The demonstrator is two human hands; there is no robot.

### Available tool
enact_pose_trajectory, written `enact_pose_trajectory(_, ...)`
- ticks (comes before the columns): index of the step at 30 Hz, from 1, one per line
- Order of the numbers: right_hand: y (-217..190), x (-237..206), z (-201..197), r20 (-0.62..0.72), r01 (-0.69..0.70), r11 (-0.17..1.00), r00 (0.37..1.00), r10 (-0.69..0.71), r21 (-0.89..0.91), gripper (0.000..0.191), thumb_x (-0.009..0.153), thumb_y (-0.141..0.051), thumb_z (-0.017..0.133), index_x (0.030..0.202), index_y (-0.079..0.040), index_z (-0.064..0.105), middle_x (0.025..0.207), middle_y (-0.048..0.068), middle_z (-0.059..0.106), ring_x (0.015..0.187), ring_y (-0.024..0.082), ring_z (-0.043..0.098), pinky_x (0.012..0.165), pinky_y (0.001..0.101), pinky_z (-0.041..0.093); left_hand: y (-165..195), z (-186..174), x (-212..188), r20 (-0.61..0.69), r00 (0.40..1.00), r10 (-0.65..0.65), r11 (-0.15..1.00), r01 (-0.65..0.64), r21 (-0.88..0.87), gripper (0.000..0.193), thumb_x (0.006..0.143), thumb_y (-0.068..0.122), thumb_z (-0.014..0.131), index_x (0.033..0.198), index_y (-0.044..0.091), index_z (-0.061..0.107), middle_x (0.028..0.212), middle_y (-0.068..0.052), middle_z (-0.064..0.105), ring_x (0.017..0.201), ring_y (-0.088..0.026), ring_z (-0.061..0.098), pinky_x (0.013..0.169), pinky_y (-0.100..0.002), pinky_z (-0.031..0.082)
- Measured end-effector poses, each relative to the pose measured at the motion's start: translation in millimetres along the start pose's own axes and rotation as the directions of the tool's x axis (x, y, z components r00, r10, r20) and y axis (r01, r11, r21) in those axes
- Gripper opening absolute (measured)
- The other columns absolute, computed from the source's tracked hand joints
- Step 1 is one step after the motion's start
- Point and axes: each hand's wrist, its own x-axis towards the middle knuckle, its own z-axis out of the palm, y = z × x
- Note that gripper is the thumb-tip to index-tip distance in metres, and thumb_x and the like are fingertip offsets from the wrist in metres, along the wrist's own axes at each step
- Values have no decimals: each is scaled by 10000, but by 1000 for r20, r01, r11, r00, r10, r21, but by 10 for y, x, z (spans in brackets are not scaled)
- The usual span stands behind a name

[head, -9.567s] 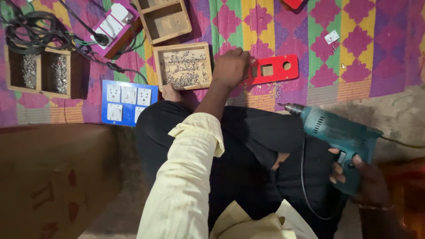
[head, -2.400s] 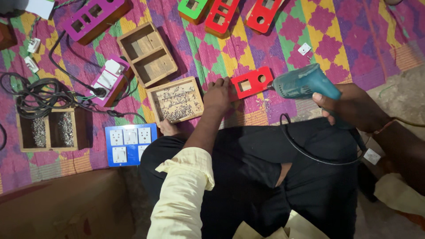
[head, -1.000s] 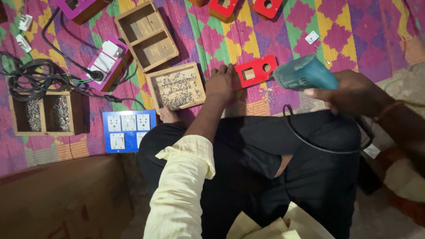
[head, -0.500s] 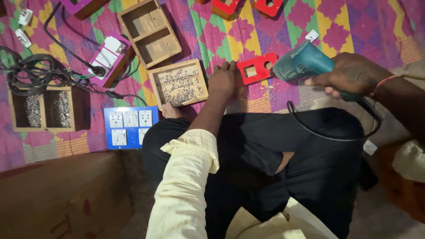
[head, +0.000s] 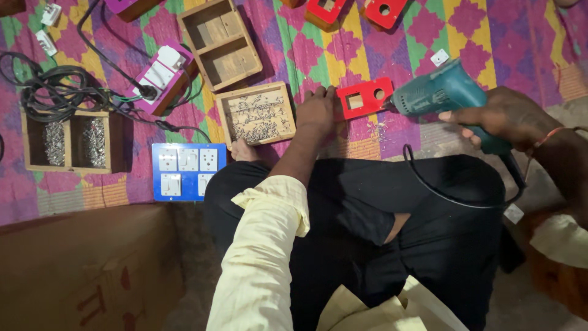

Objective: The person sits on a patterned mat and uses a corded drill to make holes in several colorful plastic rectangular parts. They handle each part one at a time, drilling multiple holes per piece and placing finished parts aside.

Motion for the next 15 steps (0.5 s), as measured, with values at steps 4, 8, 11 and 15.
enact_pose_trajectory(4, -32, 0, -6, 5, -36, 999, 999, 36, 12, 311, 893, -271, 773, 887, 20, 663, 612, 98, 582, 468, 188, 534, 454, 364, 442, 6, 5, 22, 33, 999, -7, 1000, 7, 2, 587, 875, 282, 649, 1429, 168, 495, 1291, -70, 588, 1185, -326, 569, 905, -469, 555)
enact_pose_trajectory(8, -39, -64, -1, 12, 35, 997, 999, -36, 72, 307, 878, -294, 754, 875, 5, 684, 627, 69, 577, 507, 168, 547, 501, 332, 460, 0, 13, 24, 10, 1000, -9, 1000, 8, 15, 532, 901, 237, 631, 1417, 170, 518, 1307, -62, 595, 1199, -328, 577, 897, -465, 569)
enact_pose_trajectory(11, -47, -97, 3, -14, 28, 999, 1000, -27, 24, 344, 882, -314, 768, 884, 17, 674, 649, 96, 589, 532, 192, 556, 527, 347, 465, 7, 17, 31, 15, 1000, -11, 1000, 11, 27, 544, 885, 221, 632, 1414, 171, 515, 1304, -60, 594, 1191, -324, 580, 887, -458, 573)
enact_pose_trajectory(15, -54, -101, 5, -20, 28, 999, 999, -28, -25, 400, 876, -349, 770, 868, 38, 673, 644, 114, 587, 530, 208, 563, 532, 368, 472, 9, 9, 29, 23, 1000, -13, 1000, 13, 19, 537, 890, 227, 635, 1408, 163, 510, 1303, -65, 591, 1191, -326, 576, 884, -458, 570)
